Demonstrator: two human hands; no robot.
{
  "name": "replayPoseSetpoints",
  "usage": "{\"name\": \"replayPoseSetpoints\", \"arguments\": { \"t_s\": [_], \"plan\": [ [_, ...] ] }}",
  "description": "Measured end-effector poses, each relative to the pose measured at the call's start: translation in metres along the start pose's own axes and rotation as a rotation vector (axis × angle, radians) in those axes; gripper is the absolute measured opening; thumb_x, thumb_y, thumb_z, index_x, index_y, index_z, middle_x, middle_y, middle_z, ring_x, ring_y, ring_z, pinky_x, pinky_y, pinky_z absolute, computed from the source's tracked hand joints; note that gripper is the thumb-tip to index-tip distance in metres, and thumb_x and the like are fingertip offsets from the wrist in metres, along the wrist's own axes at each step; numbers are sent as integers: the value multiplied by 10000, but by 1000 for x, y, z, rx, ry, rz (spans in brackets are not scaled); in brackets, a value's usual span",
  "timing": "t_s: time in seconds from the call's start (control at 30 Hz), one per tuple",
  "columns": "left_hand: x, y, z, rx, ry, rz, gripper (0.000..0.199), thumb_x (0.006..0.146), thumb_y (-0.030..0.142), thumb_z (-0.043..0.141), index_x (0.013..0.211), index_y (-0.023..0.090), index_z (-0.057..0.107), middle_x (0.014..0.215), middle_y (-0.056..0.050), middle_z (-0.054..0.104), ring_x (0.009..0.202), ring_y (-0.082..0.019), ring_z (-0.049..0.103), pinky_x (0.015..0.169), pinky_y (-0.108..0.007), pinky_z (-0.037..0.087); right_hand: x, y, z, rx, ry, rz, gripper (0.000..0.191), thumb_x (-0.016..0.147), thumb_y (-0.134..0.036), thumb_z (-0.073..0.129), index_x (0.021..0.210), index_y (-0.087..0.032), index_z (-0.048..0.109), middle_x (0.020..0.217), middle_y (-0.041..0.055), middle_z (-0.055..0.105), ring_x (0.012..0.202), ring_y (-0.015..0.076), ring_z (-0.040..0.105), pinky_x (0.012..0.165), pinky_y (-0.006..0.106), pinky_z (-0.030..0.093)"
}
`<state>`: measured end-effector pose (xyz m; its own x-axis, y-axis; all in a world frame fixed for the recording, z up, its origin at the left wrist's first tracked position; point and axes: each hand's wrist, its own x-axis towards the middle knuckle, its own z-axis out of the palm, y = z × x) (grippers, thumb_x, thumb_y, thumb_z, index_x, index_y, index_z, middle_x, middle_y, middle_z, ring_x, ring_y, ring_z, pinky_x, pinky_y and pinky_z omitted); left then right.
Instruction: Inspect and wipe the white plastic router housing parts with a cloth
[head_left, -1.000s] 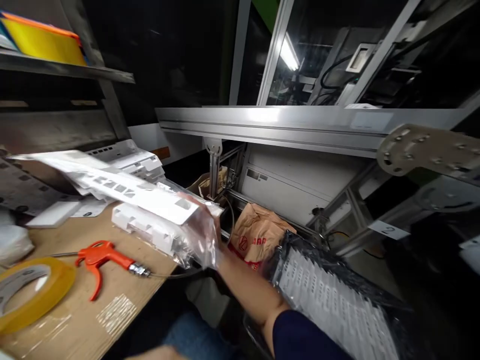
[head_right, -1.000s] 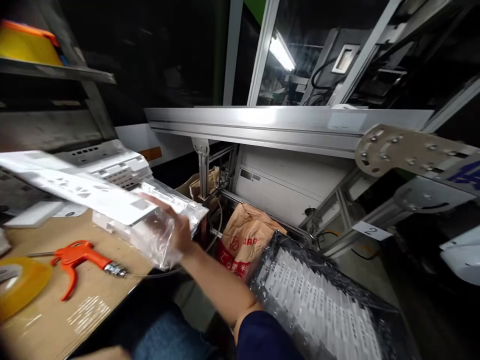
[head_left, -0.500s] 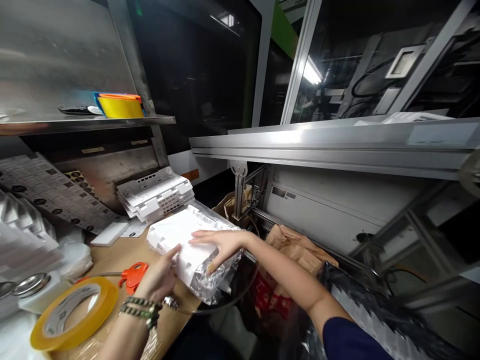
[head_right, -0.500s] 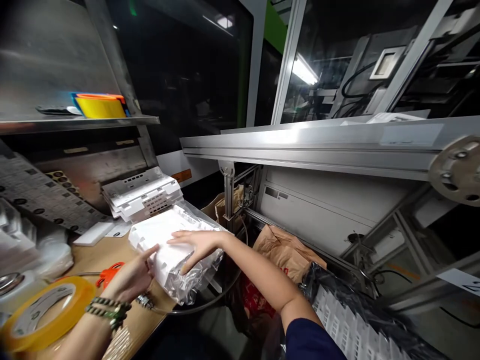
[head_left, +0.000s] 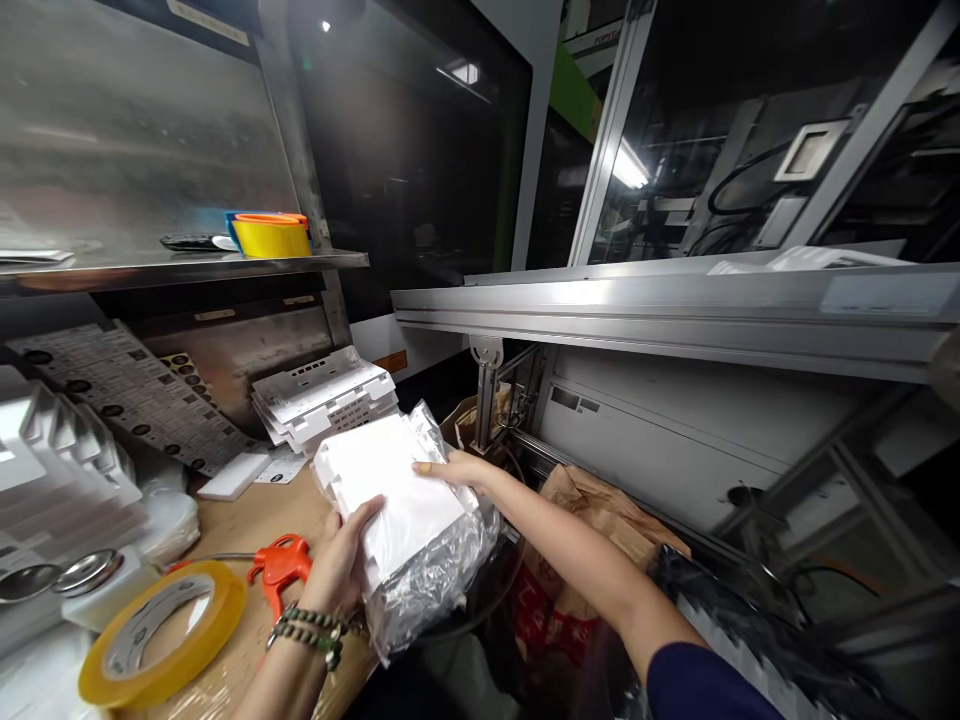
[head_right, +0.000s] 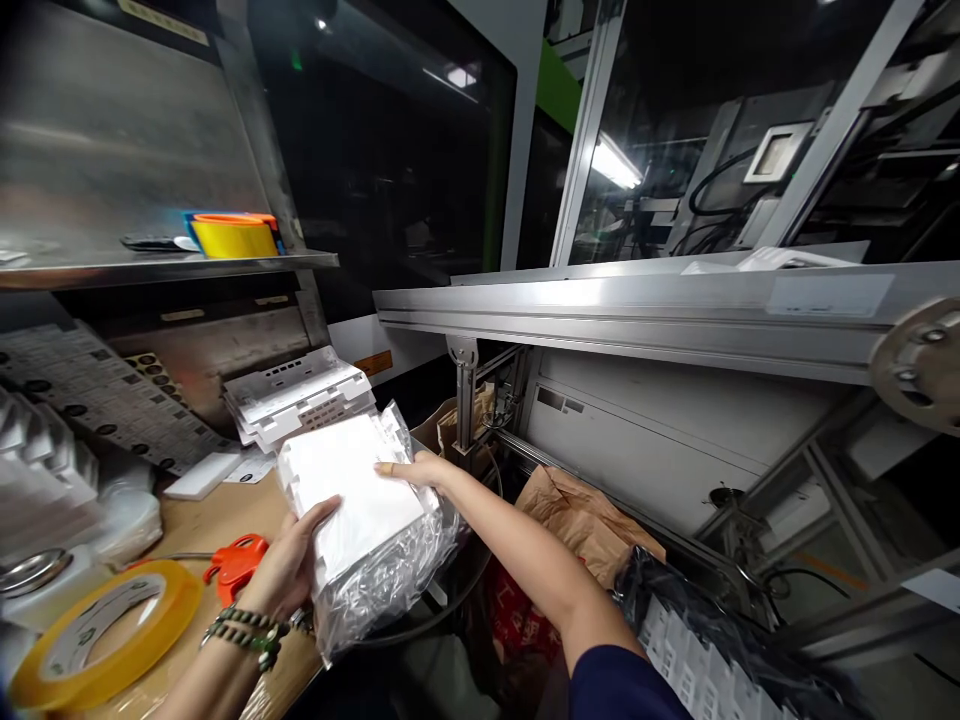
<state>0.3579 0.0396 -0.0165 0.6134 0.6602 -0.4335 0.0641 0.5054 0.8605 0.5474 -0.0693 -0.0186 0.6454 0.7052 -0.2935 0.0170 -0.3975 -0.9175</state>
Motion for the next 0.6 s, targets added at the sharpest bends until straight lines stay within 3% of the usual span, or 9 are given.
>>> {"name": "replayPoseSetpoints", "arguments": {
  "t_s": [0.17,0.27,0.37,0.4,0.43,0.5,0.6],
  "plan": [
    [-47,11,16,141,-300,161,717,716,293,922,1337,248,566,1256,-91,734,1121,-312,716,902,-387,631,-103,24,-20,292,254,-208,730,744,-637,844,1257,-165,627,1285,129,729,1154,274,704,1018,410,561],
    [-83,14,41,292,-558,206,869,599,384,974,1354,221,574,1275,-114,722,1147,-382,686,942,-442,603,-186,59,-33,401,441,-268,792,692,-717,826,1262,-199,639,1273,109,739,1200,290,684,1061,431,530],
    [-121,-2,80,760,-918,584,927,699,364,870,1489,239,402,1442,-123,596,1291,-365,590,1075,-454,507,-282,116,-42,470,629,-176,743,557,-615,937,1130,-194,725,1086,104,793,1078,315,734,1018,481,548],
    [-134,-17,96,935,-1048,795,957,719,361,826,1520,220,322,1479,-149,547,1329,-367,553,1105,-472,473,-316,138,-43,487,695,-121,702,505,-573,965,1052,-188,751,1000,99,802,1016,323,750,989,496,560],
    [-148,-37,112,992,-1174,880,1028,643,336,850,1514,212,319,1473,-161,539,1336,-386,533,1122,-495,443,-351,160,-43,500,767,-62,658,465,-543,979,975,-187,765,928,93,802,962,330,760,961,509,569],
    [-179,-90,141,1044,-1358,901,1057,559,321,848,1482,174,355,1403,-186,570,1288,-424,541,1116,-562,409,-421,202,-36,505,919,58,586,425,-510,985,874,-199,773,866,94,799,914,344,768,927,530,577],
    [-223,-180,165,1149,-1567,860,1122,498,389,872,1478,161,374,1342,-203,602,1193,-422,591,1035,-552,451,-507,255,-16,461,1113,207,513,483,-505,958,889,-239,793,974,139,813,954,368,774,919,556,576]
  ]
}}
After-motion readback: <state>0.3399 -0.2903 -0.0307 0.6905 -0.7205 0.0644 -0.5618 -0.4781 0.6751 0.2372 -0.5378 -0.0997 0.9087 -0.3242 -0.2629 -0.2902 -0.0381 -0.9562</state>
